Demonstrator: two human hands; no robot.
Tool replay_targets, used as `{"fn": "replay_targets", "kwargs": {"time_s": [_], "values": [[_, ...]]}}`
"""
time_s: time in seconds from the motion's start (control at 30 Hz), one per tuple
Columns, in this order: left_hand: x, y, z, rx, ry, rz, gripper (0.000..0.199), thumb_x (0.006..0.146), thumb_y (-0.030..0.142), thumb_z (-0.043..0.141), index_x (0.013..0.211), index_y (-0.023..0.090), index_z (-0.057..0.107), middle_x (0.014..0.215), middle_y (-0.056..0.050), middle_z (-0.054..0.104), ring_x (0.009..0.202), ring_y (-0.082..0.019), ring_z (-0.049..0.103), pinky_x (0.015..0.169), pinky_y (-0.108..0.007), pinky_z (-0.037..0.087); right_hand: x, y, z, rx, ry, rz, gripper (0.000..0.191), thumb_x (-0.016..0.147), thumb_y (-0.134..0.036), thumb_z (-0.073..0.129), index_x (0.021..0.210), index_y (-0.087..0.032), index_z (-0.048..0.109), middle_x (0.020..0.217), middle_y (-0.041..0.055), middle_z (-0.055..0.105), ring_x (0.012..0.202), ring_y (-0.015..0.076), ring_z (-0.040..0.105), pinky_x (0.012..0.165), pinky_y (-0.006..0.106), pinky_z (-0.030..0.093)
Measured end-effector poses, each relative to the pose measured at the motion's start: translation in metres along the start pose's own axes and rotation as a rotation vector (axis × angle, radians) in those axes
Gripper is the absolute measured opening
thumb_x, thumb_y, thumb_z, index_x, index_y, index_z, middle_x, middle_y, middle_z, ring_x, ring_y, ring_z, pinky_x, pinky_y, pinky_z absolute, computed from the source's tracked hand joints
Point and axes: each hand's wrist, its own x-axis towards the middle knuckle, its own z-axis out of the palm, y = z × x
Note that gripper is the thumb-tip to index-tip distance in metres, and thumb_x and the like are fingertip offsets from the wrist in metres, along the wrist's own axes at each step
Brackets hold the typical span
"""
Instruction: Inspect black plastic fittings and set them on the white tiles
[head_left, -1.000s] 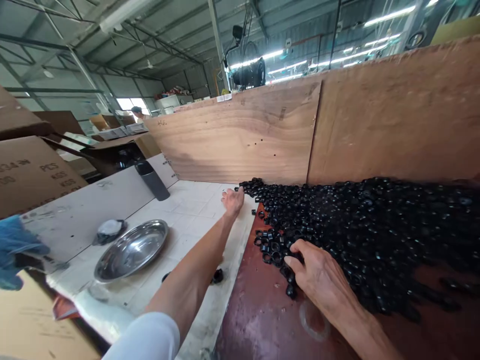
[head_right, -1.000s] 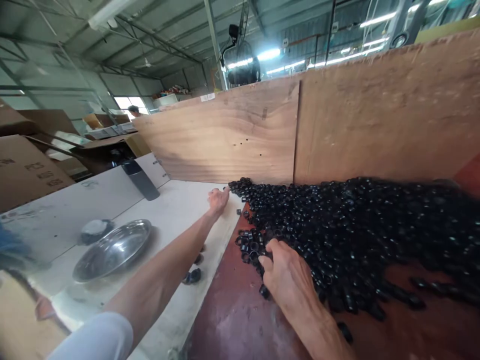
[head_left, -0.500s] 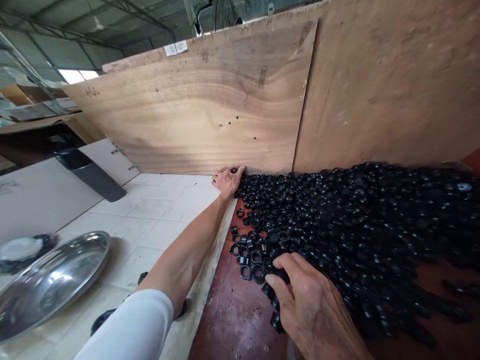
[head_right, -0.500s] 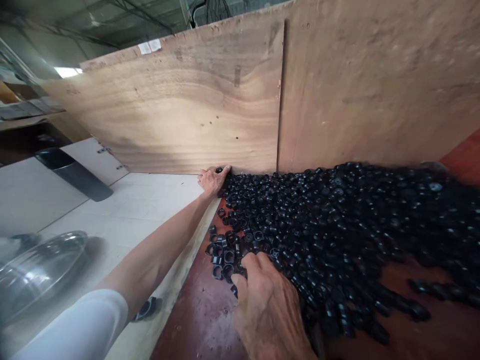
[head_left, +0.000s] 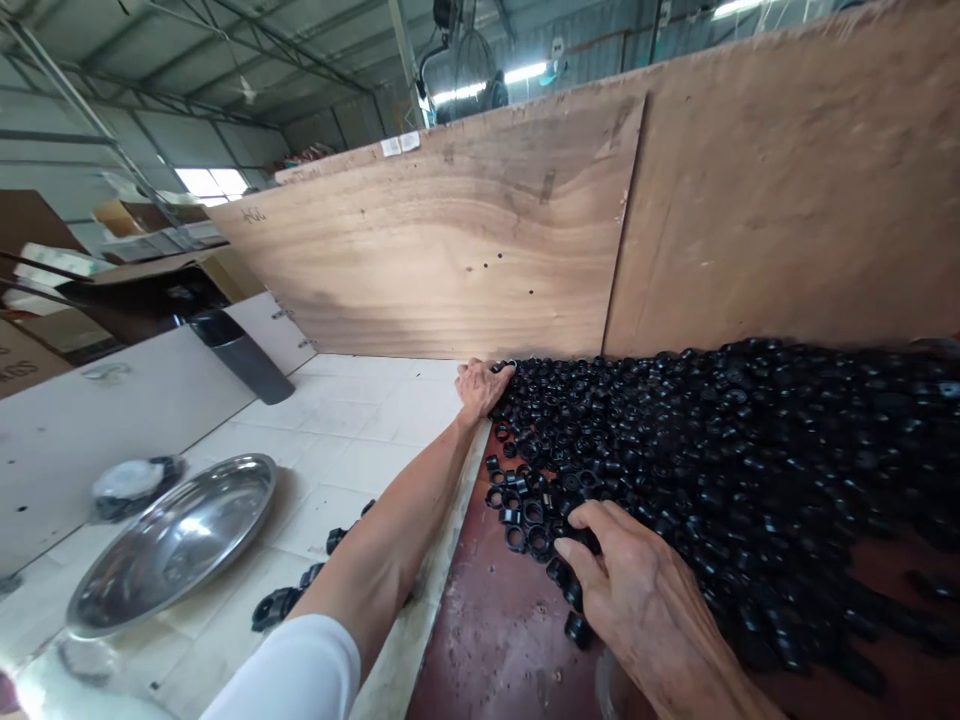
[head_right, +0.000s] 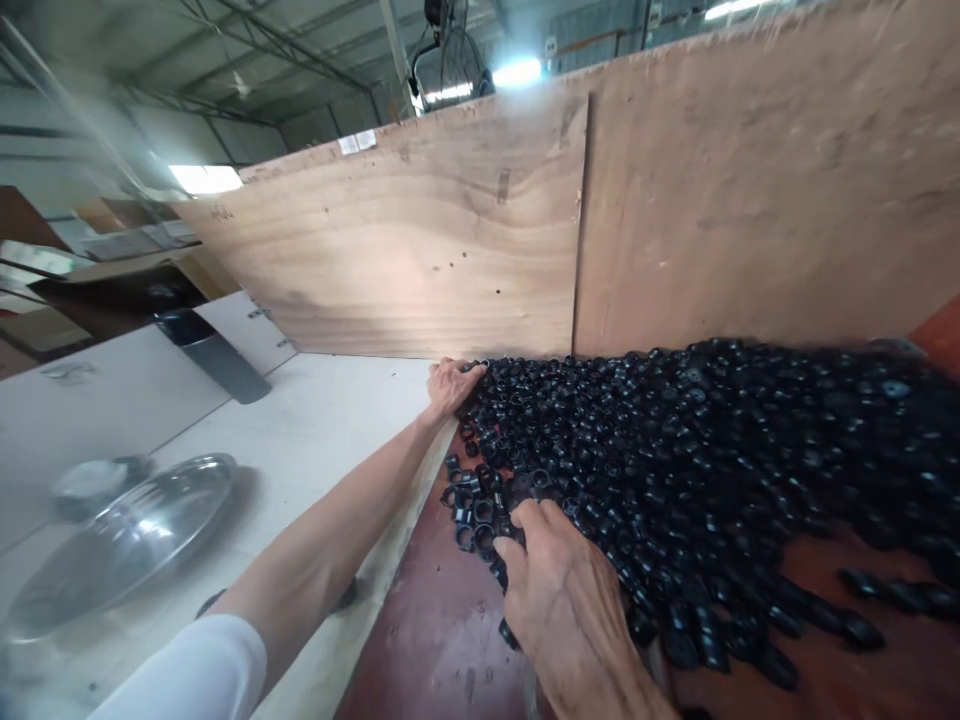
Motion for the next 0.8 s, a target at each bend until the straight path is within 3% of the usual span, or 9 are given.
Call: {"fn": "replay_targets", "kwargs": {"time_s": [0.2,0.63,0.8], "values": [[-0.052,0.004,-0.013,0.008,0.030,0.001,0.029,0.087,0.047,0.059,0.095,0.029,0.079,0.115,-0.009,0.070,0.115,-0.034,0.055,0.096,-0.045,0.045,0.003,-0.001,-0.007,-0.018,-0.034,-0.011,0.006,0.090,-0.022,0.056,0.090,-0.022,0.062,0.090,0.0051,0.069,0.077,0.0228,0.068,0.066,0.032,0.047],[-0.160,0.028,-0.033,-0.009,0.136,-0.046,0.022,0.088,0.035,0.058,0.088,0.025,0.078,0.102,-0.009,0.075,0.106,-0.031,0.060,0.095,-0.044,0.046,0.003,-0.014,-0.027,0.062,0.046,-0.128,0.005,0.091,-0.020,0.057,0.091,-0.020,0.062,0.090,0.0063,0.069,0.077,0.0217,0.066,0.069,0.032,0.047],[-0.186,0.040,-0.031,-0.046,0.143,-0.026,0.028,0.090,0.043,0.059,0.105,0.025,0.074,0.115,-0.009,0.072,0.110,-0.029,0.061,0.101,-0.043,0.045,0.006,-0.013,-0.035,0.068,0.065,-0.133,0.006,0.092,-0.021,0.056,0.092,-0.019,0.062,0.089,0.0076,0.069,0.073,0.0211,0.065,0.068,0.031,0.047]]}}
